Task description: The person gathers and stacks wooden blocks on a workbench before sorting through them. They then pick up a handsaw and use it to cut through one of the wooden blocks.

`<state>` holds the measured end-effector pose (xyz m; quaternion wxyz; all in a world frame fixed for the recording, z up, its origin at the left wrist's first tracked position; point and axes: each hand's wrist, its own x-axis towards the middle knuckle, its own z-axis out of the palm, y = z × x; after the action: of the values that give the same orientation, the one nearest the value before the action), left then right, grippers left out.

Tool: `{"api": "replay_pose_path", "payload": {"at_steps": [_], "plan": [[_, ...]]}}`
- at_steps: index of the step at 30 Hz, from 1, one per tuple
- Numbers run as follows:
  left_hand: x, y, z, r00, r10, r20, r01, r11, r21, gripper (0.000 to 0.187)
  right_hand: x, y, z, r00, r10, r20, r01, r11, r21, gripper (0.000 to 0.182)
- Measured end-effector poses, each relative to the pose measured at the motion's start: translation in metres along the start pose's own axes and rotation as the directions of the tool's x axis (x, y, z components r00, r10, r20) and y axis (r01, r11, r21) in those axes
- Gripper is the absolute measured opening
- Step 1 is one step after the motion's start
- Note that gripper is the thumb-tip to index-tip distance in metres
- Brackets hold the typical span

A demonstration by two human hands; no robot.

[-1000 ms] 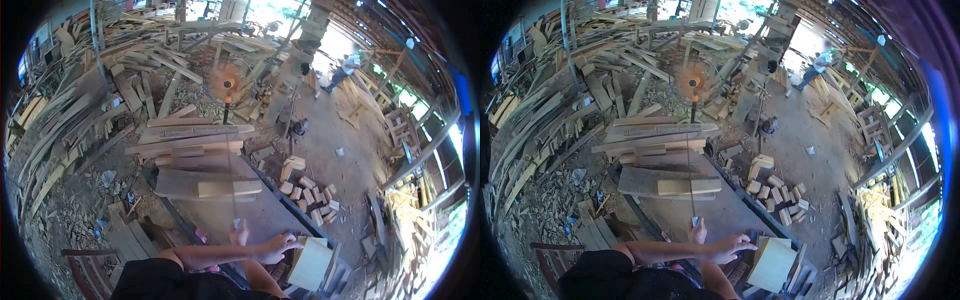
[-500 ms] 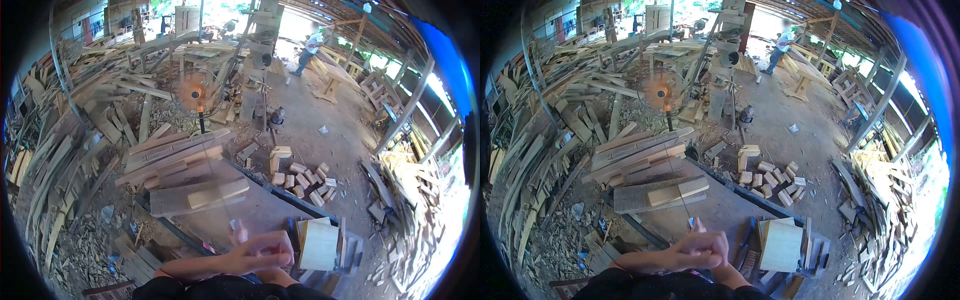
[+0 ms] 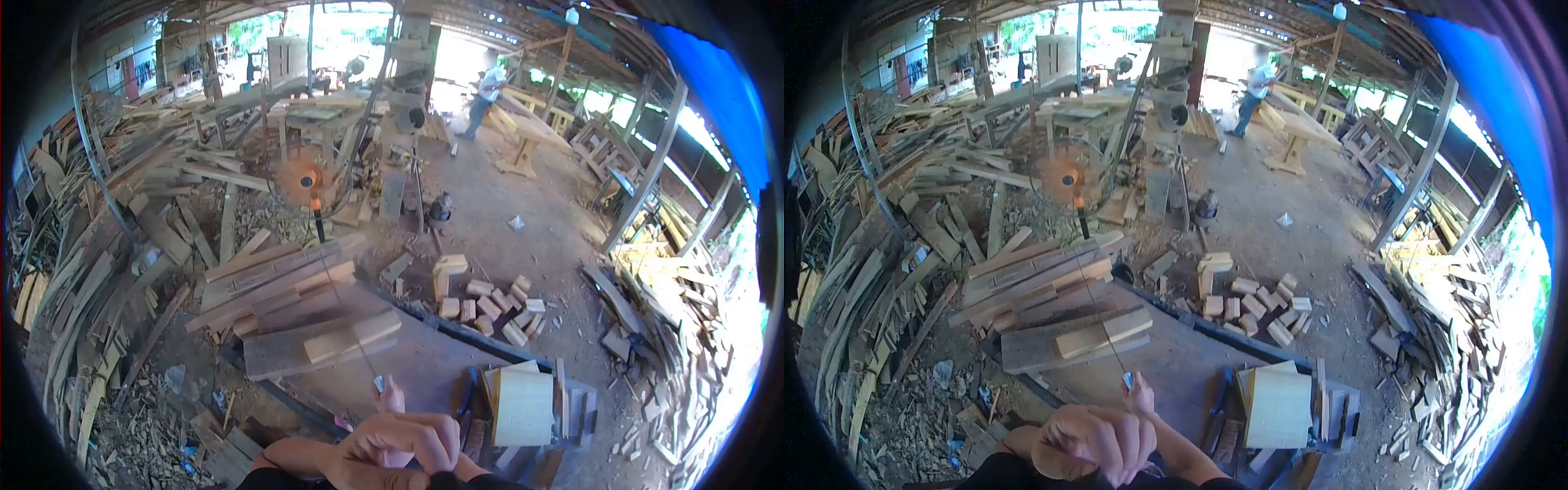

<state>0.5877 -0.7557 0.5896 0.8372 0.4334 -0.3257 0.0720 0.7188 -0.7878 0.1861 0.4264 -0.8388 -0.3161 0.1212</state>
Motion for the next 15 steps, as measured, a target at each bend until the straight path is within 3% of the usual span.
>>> {"api": "replay_pose_path", "payload": {"at_steps": [1,2,6,8,11,12,14,15], "plan": [[0.010,0.010,0.003,0.996,0.028,-0.082,-0.019,0.994,0.108,0.014,0.000,0.000,0.000,0.999,-0.028,-0.020,0.028,1.000,0.003,0.024],[0.012,0.008,-0.001,0.993,0.071,-0.092,-0.069,0.997,0.021,0.013,0.000,-0.001,0.000,0.998,-0.050,-0.036,0.050,0.999,0.005,0.024],[0.020,0.024,-0.004,0.966,0.078,-0.246,-0.078,0.997,0.009,0.012,0.000,0.001,0.003,0.993,-0.098,-0.059,0.099,0.995,0.020,0.024],[0.022,0.034,0.003,0.999,0.037,-0.030,-0.039,0.997,-0.071,0.012,-0.001,0.002,0.004,0.994,-0.091,-0.059,0.093,0.995,0.028,0.024],[0.024,0.028,0.023,0.994,-0.064,0.087,0.075,0.989,-0.129,0.042,0.000,0.003,0.005,0.995,-0.078,-0.069,0.080,0.996,0.028,0.024],[0.026,0.026,0.029,0.994,-0.058,0.092,0.070,0.988,-0.136,0.042,0.000,0.003,0.005,0.994,-0.081,-0.078,0.083,0.996,0.021,0.025],[0.026,0.020,0.040,0.970,0.062,0.235,0.036,0.920,-0.390,0.056,-0.001,0.003,0.002,0.998,-0.039,-0.042,0.039,0.999,0.003,0.025],[0.023,0.015,0.041,0.970,0.072,0.230,0.027,0.916,-0.401,0.056,-0.002,0.002,0.002,1.000,-0.006,-0.007,0.006,1.000,-0.004,0.025]]}}
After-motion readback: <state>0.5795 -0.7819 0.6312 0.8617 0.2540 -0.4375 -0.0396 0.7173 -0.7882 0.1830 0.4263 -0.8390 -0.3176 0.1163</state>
